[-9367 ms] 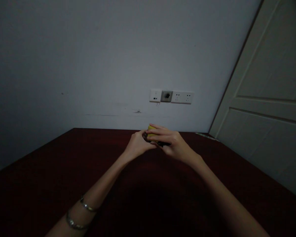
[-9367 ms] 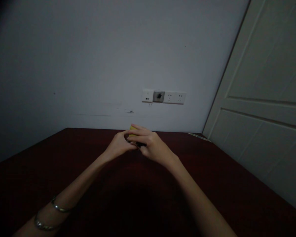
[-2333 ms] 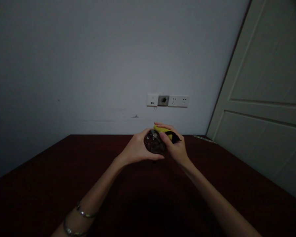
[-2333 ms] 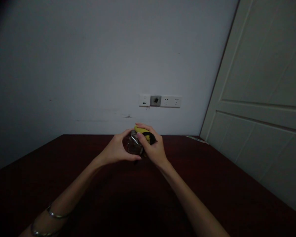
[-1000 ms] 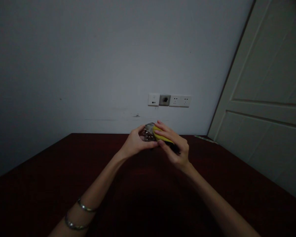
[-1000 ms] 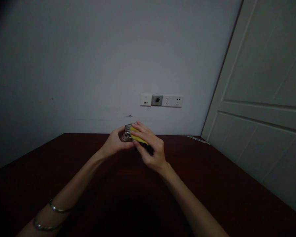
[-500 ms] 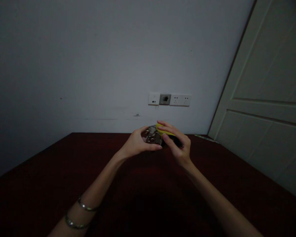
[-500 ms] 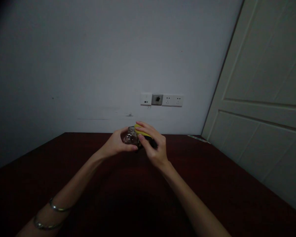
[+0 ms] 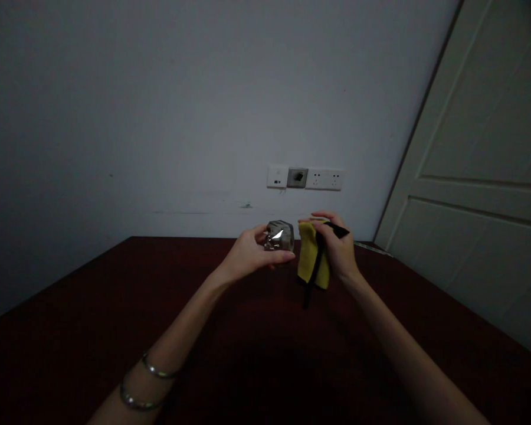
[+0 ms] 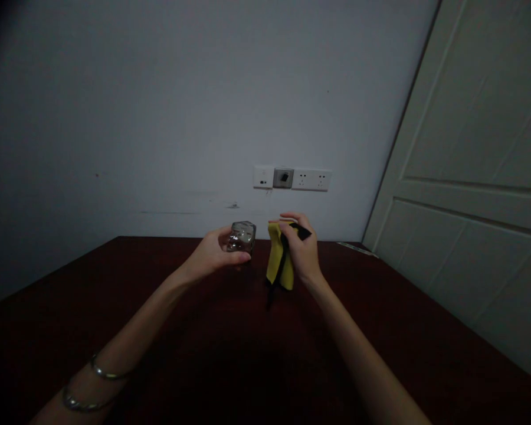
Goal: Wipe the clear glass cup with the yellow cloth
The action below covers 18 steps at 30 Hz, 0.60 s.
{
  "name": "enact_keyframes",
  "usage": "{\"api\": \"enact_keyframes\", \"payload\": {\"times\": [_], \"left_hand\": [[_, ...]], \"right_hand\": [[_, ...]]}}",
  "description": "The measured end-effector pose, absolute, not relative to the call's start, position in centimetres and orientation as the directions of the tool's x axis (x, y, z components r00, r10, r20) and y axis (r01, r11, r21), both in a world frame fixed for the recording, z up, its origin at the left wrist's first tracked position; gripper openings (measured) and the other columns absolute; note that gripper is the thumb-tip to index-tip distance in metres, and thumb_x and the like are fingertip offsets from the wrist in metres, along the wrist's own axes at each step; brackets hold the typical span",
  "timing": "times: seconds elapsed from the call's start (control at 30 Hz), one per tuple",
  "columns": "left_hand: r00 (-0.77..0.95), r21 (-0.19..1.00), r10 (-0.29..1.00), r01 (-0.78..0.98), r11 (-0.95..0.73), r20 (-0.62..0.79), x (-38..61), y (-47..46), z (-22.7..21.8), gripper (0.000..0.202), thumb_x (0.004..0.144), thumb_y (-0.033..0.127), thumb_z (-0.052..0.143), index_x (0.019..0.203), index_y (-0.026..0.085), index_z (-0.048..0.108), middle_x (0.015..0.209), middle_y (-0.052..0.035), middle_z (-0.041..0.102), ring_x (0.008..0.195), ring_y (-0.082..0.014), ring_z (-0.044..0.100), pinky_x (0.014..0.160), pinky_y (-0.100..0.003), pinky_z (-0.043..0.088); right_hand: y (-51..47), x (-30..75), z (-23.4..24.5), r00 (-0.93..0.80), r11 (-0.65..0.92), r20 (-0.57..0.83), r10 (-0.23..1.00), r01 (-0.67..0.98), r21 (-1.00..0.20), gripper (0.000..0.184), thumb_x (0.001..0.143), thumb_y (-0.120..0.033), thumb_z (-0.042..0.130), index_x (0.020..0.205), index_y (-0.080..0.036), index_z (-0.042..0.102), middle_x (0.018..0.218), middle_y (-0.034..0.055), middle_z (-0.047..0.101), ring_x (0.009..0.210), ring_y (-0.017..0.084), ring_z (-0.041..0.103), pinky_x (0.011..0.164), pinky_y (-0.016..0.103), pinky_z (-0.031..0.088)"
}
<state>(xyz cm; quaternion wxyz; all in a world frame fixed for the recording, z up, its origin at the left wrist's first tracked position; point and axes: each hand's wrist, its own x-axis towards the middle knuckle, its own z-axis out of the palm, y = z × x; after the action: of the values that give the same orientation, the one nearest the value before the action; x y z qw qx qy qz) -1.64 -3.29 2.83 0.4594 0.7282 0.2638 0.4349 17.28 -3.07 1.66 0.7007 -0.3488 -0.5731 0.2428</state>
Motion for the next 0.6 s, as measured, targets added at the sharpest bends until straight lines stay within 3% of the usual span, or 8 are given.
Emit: {"api": "enact_keyframes", "payload": {"times": [0.1, 0.23, 0.4, 0.6], "left_hand": [[0.432, 0.905, 0.82, 0.016, -0.424, 0.376, -1.8, -3.1, 2.7, 0.049, 0.062, 0.038, 0.075, 0.1, 0.013, 0.06, 0.092, -0.0089, 0.064, 0.072, -0.015, 0.06, 0.053, -0.023, 0.05], [0.402, 0.925, 0.853, 0.039, -0.378, 0.332, -1.9, -3.0, 2.6, 0.049, 0.064, 0.042, 0.073, 0.101, 0.012, 0.061, 0.087, -0.009, 0.064, 0.069, -0.0147, 0.06, 0.051, -0.023, 0.049], [0.421, 0.942, 0.861, 0.04, -0.334, 0.287, -1.8, -3.0, 2.6, 0.049, 0.064, 0.043, 0.073, 0.1, 0.012, 0.062, 0.081, -0.007, 0.064, 0.065, -0.0141, 0.059, 0.051, -0.025, 0.049], [0.466, 0.943, 0.836, 0.015, -0.333, 0.288, -1.6, -3.0, 2.5, 0.047, 0.063, 0.042, 0.074, 0.097, 0.012, 0.062, 0.083, -0.0064, 0.064, 0.064, -0.0119, 0.059, 0.05, -0.021, 0.047]], "right_hand": [[-4.5, 18.5, 2.6, -0.099, 0.537, 0.528, 0.843, 0.21, -0.817, 0.043, 0.075, -0.039, 0.062, 0.113, -0.02, 0.054, 0.08, 0.0028, 0.068, 0.064, 0.015, 0.061, 0.058, 0.028, 0.047], [-5.7, 18.5, 2.8, -0.384, 0.586, 0.455, 0.804, 0.379, -0.716, 0.071, 0.07, -0.036, 0.07, 0.133, -0.023, 0.04, 0.075, -0.001, 0.067, 0.068, 0.016, 0.062, 0.068, 0.033, 0.05], [-5.0, 17.2, 1.5, -0.443, 0.685, 0.524, 0.728, 0.434, -0.585, 0.085, 0.066, -0.037, 0.074, 0.139, -0.026, 0.032, 0.08, 0.0006, 0.069, 0.071, 0.02, 0.065, 0.075, 0.041, 0.052], [-4.5, 16.5, 1.0, -0.373, 0.722, 0.625, 0.685, 0.462, -0.516, 0.083, 0.061, -0.035, 0.078, 0.134, -0.027, 0.038, 0.098, 0.0047, 0.069, 0.081, 0.022, 0.066, 0.078, 0.04, 0.051]]}}
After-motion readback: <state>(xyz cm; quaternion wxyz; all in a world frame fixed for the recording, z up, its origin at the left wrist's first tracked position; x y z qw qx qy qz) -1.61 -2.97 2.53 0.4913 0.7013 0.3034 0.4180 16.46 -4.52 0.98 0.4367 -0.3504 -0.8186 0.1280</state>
